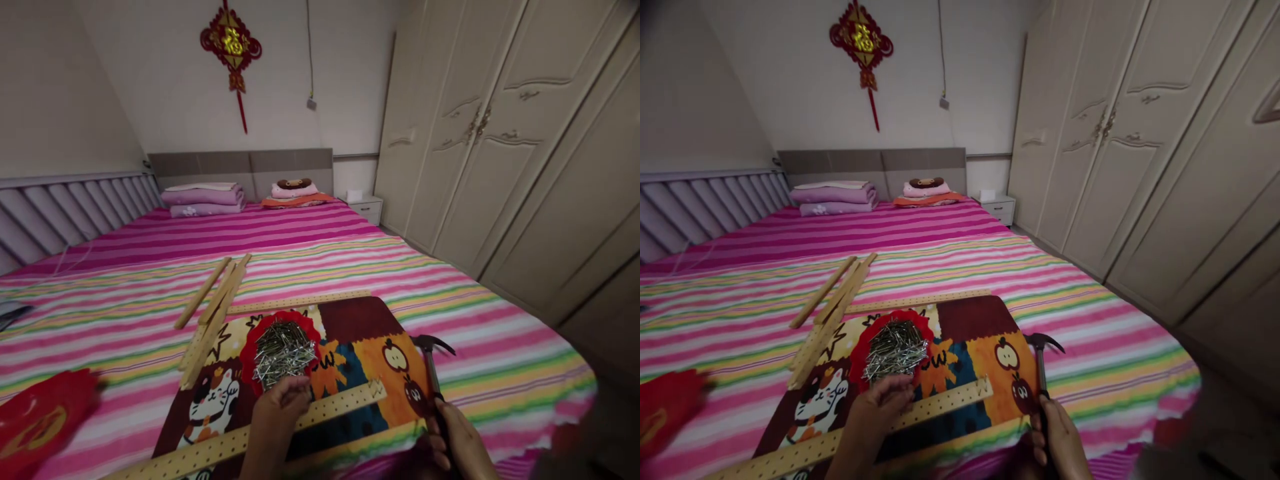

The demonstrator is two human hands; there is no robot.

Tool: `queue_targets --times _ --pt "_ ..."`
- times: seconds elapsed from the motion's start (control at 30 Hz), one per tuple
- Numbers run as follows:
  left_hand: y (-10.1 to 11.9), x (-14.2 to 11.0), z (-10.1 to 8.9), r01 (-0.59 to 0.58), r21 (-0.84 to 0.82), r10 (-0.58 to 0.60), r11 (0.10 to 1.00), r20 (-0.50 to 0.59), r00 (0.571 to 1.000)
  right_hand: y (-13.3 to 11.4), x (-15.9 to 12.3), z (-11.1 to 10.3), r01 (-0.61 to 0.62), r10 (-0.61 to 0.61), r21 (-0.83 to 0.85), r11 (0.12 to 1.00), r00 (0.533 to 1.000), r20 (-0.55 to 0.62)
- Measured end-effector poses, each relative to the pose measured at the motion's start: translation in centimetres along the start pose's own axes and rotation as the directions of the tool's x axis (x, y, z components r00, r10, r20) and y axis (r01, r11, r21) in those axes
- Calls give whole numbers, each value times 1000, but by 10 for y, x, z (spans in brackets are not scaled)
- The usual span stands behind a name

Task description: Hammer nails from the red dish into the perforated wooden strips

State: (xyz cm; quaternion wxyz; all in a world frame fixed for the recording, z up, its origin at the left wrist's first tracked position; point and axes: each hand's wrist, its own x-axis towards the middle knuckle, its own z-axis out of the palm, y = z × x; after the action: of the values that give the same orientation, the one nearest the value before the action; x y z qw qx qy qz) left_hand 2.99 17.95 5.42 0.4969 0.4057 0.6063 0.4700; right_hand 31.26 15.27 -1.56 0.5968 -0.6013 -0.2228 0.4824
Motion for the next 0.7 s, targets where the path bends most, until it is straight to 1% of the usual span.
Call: queue_targets --times 0.03,0.1,0.17,0.2,0.23,0.3,0.33,0.37,0.43,0.5,0.6,0.7 --pt "-1 -2 5 -19 54 18 998 17 1000 1 0 2 -8 9 8 1000 1000 -11" --pt "-1 -6 14 -110 157 103 981 52 993 2 -1 6 -14 15 17 1000 999 -33" --pt "0 -6 24 -190 208 177 959 79 981 2 -3 11 -8 9 27 1000 999 -47" --pt "0 -5 30 -193 200 178 960 91 980 2 -4 13 -2 3 30 1000 999 -52" --pt "0 -4 37 -164 169 148 972 106 983 2 -6 14 5 -3 30 1000 998 -57" --pt "-3 0 52 -58 75 48 996 134 990 3 -8 16 14 -13 27 1000 998 -64" --pt "-5 2 59 -17 35 12 999 142 990 3 -8 17 19 -17 25 1000 998 -68" --pt "-8 4 67 0 10 -1 1000 144 990 3 -9 17 23 -21 23 999 997 -71" --pt "-12 8 78 -22 11 20 1000 137 990 4 -9 18 29 -27 20 999 997 -73" --pt "-15 12 84 -46 70 35 997 152 988 5 -9 18 33 -32 18 999 997 -74" --pt "-15 15 85 -80 155 51 985 183 982 6 -8 18 34 -33 21 999 997 -77" --pt "-13 17 85 -122 196 77 973 224 972 6 -9 17 26 -23 29 999 997 -72"
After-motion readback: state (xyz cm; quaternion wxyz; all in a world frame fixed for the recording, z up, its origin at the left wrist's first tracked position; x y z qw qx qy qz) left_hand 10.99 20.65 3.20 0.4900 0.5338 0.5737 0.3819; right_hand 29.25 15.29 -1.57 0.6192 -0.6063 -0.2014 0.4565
